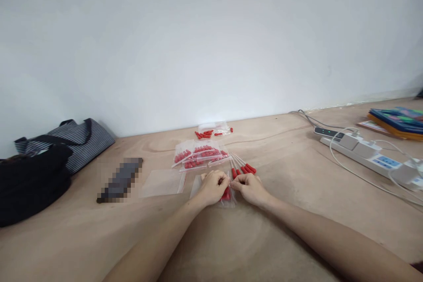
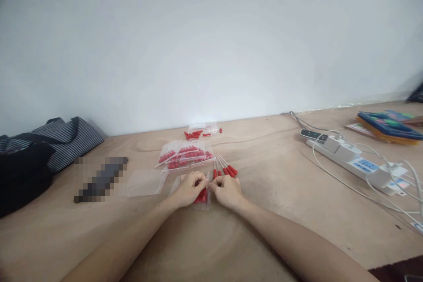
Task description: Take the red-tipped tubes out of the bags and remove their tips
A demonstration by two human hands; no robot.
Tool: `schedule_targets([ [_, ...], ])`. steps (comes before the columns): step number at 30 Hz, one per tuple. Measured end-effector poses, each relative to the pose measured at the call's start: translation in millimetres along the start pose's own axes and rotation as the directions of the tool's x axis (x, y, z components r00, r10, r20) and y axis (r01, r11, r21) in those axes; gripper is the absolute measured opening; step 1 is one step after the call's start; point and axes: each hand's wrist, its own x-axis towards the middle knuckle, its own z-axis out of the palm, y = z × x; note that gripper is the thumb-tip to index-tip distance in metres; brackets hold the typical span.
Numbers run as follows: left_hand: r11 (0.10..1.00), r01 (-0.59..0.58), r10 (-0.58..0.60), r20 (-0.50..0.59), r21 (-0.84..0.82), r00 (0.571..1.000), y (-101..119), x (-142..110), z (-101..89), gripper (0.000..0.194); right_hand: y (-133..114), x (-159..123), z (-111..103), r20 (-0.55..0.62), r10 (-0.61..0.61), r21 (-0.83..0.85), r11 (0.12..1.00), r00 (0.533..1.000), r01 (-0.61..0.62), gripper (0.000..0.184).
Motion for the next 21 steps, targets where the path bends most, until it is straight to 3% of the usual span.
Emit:
schedule_targets([
  [9, 0.998, 0.002, -0.003, 0.004, 0.065, 1.000, 5, -2, 4.6, 0.018, -2, -2, 6, -0.056, -0.019, -0.110, 0.994, 0.998, 0.012, 0.023],
  [16, 0.996, -0.017, 0.016, 0.014, 0.089, 1.000, 0, -8, -11.2, 0.028, 4, -2, 6, -0.090, -0.003, -0.017, 1.000, 0.996, 0.001, 0.017],
  [18, 0.993, -0.073, 0.075, -0.014, 0.090, 0.997, -5, -19, -19.5, 0.026, 9, -2, 7, -0.110, -0.051, 0.004, 0.999, 0.993, 0.052, 0.012],
  [21, 0.963, -0.251, 0.255, -0.033, 0.095, 0.966, -19, -42, -28.2, 0.022, 13, -2, 6, -0.140, -0.164, -0.004, 0.986, 0.977, 0.165, 0.003],
])
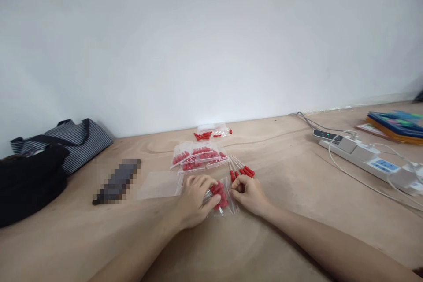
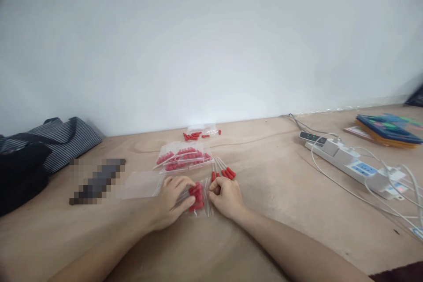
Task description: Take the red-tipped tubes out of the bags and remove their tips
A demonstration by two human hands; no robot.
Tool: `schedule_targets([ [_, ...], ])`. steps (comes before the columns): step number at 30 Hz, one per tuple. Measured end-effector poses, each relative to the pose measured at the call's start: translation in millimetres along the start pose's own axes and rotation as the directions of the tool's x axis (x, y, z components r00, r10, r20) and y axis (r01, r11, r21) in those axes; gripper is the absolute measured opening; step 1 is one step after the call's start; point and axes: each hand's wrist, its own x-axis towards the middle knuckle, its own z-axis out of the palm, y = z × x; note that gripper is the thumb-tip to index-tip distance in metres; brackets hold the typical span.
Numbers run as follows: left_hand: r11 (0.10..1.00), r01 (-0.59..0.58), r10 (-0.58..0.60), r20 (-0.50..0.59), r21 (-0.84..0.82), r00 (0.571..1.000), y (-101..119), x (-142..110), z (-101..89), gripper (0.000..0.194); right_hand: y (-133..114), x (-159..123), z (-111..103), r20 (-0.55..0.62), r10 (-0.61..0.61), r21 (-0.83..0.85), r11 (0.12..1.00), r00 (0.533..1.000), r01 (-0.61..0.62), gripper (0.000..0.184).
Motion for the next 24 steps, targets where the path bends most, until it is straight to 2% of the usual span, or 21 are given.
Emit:
schedule_targets([
  [2, 0.998, -0.059, 0.059, 0.049, -0.010, 0.997, -8, -17, -0.8, 0.037, 0, 0, -3, 0.007, -0.083, -0.040, 0.996, 0.997, 0.083, 0.005],
  [5, 0.998, -0.035, 0.040, 0.086, -0.053, 0.996, -18, -31, 2.9, 0.046, -3, 1, -8, 0.105, -0.185, -0.114, 0.974, 0.977, 0.197, 0.009],
  [7, 0.997, 0.001, 0.007, 0.100, -0.076, 0.995, -20, -31, 5.2, 0.048, -4, 2, -12, 0.172, -0.226, -0.151, 0.956, 0.959, 0.252, 0.016],
  [9, 0.996, 0.035, -0.025, 0.115, -0.085, 0.993, -19, -26, 5.6, 0.049, -4, 3, -15, 0.214, -0.251, -0.180, 0.940, 0.944, 0.291, 0.015],
  [11, 0.994, 0.061, -0.050, 0.119, -0.088, 0.992, -17, -20, 4.5, 0.049, -3, 5, -17, 0.240, -0.257, -0.192, 0.933, 0.936, 0.305, 0.014],
  [15, 0.993, 0.072, -0.063, 0.100, -0.089, 0.993, -13, -13, 3.9, 0.046, 0, 9, -18, 0.297, -0.263, -0.198, 0.924, 0.918, 0.329, 0.022],
  [17, 0.995, 0.064, -0.057, 0.086, -0.081, 0.995, -14, -13, 6.4, 0.045, -1, 9, -17, 0.293, -0.280, -0.224, 0.909, 0.914, 0.351, 0.025],
  [20, 0.997, 0.041, -0.037, 0.056, -0.072, 0.998, -19, -14, 12.1, 0.045, -2, 9, -14, 0.210, -0.312, -0.251, 0.899, 0.927, 0.360, 0.027],
  [24, 0.996, 0.029, -0.027, 0.024, -0.089, 0.999, -22, -15, 16.3, 0.045, -3, 9, -12, 0.135, -0.387, -0.228, 0.884, 0.912, 0.409, 0.026],
])
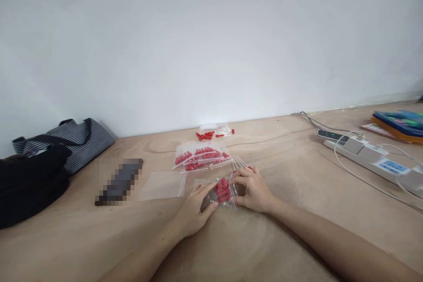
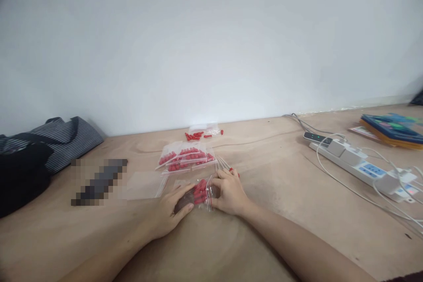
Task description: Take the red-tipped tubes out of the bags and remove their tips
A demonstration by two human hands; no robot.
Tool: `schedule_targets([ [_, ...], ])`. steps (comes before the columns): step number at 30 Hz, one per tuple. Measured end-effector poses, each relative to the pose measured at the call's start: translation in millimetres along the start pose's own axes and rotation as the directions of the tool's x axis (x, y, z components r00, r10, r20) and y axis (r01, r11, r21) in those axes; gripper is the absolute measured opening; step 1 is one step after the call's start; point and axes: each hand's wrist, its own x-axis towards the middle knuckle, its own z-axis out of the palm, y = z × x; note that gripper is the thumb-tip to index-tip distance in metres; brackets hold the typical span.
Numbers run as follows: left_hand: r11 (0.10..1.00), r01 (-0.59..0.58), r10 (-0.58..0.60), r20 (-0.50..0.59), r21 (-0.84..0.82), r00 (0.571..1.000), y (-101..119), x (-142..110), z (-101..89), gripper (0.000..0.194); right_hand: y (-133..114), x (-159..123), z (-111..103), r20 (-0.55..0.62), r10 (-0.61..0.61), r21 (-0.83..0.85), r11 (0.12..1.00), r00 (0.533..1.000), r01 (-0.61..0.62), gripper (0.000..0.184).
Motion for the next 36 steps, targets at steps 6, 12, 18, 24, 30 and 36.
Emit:
schedule_targets([
  [6, 1.000, 0.001, -0.001, -0.023, -0.007, 1.000, 0, -1, -0.3, 0.042, 1, 3, 2, 0.055, 0.038, 0.105, 0.993, 0.998, -0.043, 0.025],
  [12, 1.000, 0.008, -0.008, -0.008, 0.007, 1.000, -3, 0, 2.5, 0.041, -3, 2, 8, 0.148, 0.175, 0.316, 0.924, 0.973, -0.214, 0.032],
  [18, 1.000, 0.003, -0.003, 0.005, 0.006, 1.000, -2, 0, 1.1, 0.041, -9, 2, 6, 0.184, 0.144, 0.173, 0.969, 0.972, -0.177, 0.024],
  [24, 1.000, 0.000, 0.000, 0.007, -0.008, 1.000, 2, 0, -2.4, 0.041, -12, 2, 3, 0.196, 0.111, 0.037, 0.992, 0.974, -0.120, 0.026],
  [30, 1.000, -0.017, 0.017, -0.004, -0.009, 1.000, 0, 0, -1.8, 0.039, -12, 4, 0, 0.244, 0.065, 0.024, 0.997, 0.968, -0.073, 0.020],
  [36, 1.000, -0.014, 0.014, 0.004, 0.006, 1.000, 0, 0, -1.9, 0.040, -14, 2, -3, 0.237, 0.049, -0.030, 0.999, 0.970, -0.043, 0.018],
])
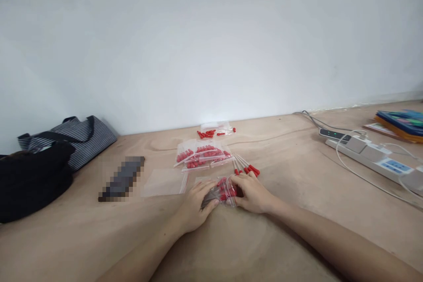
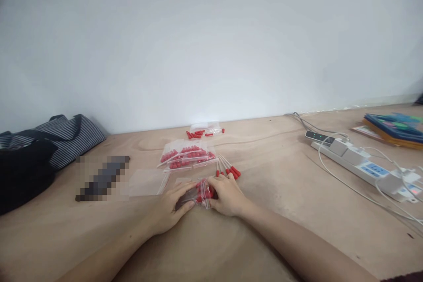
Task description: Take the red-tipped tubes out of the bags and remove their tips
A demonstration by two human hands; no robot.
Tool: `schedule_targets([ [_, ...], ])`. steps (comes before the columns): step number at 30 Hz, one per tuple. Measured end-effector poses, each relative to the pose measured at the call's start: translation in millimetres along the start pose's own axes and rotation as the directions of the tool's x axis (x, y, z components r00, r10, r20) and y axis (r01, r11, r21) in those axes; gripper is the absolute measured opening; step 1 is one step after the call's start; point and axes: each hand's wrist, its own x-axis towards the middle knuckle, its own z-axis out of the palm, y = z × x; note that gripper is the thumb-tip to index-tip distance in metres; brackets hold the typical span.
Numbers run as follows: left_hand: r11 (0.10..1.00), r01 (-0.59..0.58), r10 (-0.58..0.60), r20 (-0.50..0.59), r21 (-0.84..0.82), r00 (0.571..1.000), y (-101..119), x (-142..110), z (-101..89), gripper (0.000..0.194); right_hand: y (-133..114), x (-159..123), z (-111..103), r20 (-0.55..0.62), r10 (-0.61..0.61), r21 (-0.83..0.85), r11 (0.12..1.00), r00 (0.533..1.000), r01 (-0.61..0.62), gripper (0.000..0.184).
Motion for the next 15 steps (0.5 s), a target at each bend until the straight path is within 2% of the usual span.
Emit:
schedule_targets([
  [5, 1.000, 0.014, -0.014, -0.001, -0.023, 1.000, 1.7, 0.1, -1.8, 0.039, -2.2, -2.3, -0.8, -0.008, -0.041, -0.060, 0.997, 0.999, 0.040, 0.014],
  [15, 0.999, -0.007, 0.005, -0.038, -0.053, 0.999, -0.1, -0.3, -2.5, 0.038, 4.1, -1.8, 3.0, -0.051, -0.120, 0.016, 0.992, 0.991, 0.121, 0.009],
])
